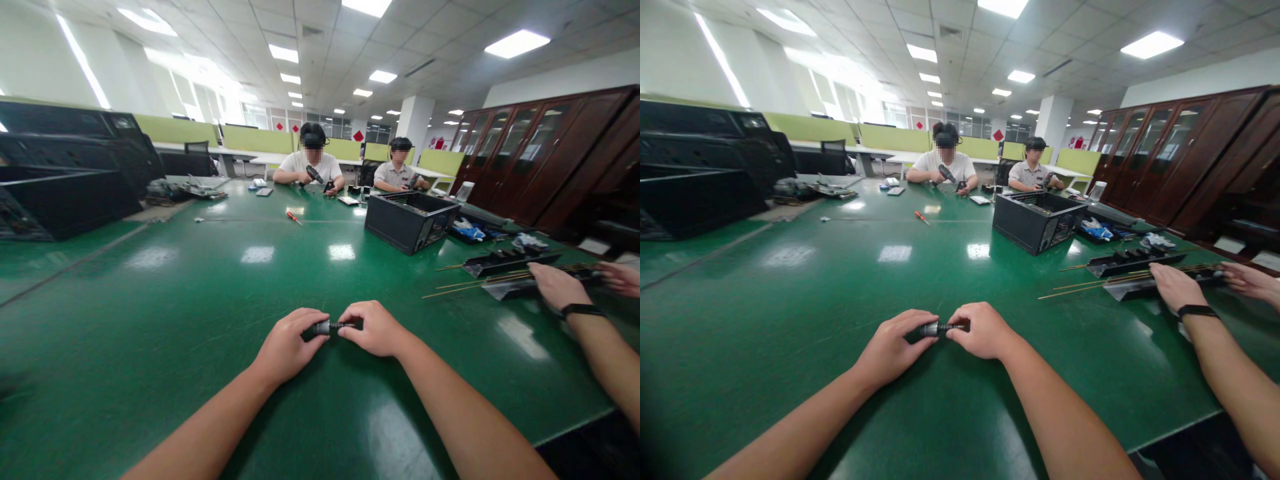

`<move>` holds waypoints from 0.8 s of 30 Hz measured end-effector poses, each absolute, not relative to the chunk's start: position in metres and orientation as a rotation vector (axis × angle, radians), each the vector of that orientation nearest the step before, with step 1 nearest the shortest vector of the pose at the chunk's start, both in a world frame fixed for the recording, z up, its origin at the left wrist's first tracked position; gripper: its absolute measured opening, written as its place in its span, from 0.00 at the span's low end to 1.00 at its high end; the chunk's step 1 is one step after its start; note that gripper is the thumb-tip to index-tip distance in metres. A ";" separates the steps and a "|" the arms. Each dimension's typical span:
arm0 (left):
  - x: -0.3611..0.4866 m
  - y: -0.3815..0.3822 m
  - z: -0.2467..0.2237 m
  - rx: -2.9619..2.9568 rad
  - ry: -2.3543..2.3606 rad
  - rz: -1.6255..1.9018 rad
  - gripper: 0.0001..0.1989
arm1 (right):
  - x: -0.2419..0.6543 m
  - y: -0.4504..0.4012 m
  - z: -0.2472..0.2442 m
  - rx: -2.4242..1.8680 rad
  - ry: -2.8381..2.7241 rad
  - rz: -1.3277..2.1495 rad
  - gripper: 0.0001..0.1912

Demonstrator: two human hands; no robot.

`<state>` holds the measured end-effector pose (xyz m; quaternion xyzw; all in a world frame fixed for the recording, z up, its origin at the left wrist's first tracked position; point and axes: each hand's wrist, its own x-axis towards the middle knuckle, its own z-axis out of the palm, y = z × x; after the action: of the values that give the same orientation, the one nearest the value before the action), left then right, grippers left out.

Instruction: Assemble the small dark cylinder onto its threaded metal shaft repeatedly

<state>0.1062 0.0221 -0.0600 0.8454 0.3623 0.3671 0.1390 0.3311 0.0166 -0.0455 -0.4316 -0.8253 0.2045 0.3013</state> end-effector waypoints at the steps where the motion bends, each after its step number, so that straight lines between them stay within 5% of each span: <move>1: 0.106 0.022 -0.060 2.447 1.044 1.069 0.12 | 0.331 0.017 -0.046 -1.148 -2.187 0.547 0.04; 24: 0.105 0.021 -0.057 2.422 1.041 1.124 0.12 | 0.333 0.018 -0.048 -1.123 -2.098 0.574 0.05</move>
<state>0.1054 0.0214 -0.0569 0.8371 0.3597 0.3885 0.1377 0.3329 0.0177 -0.0479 -0.4315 -0.8059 0.2207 0.3400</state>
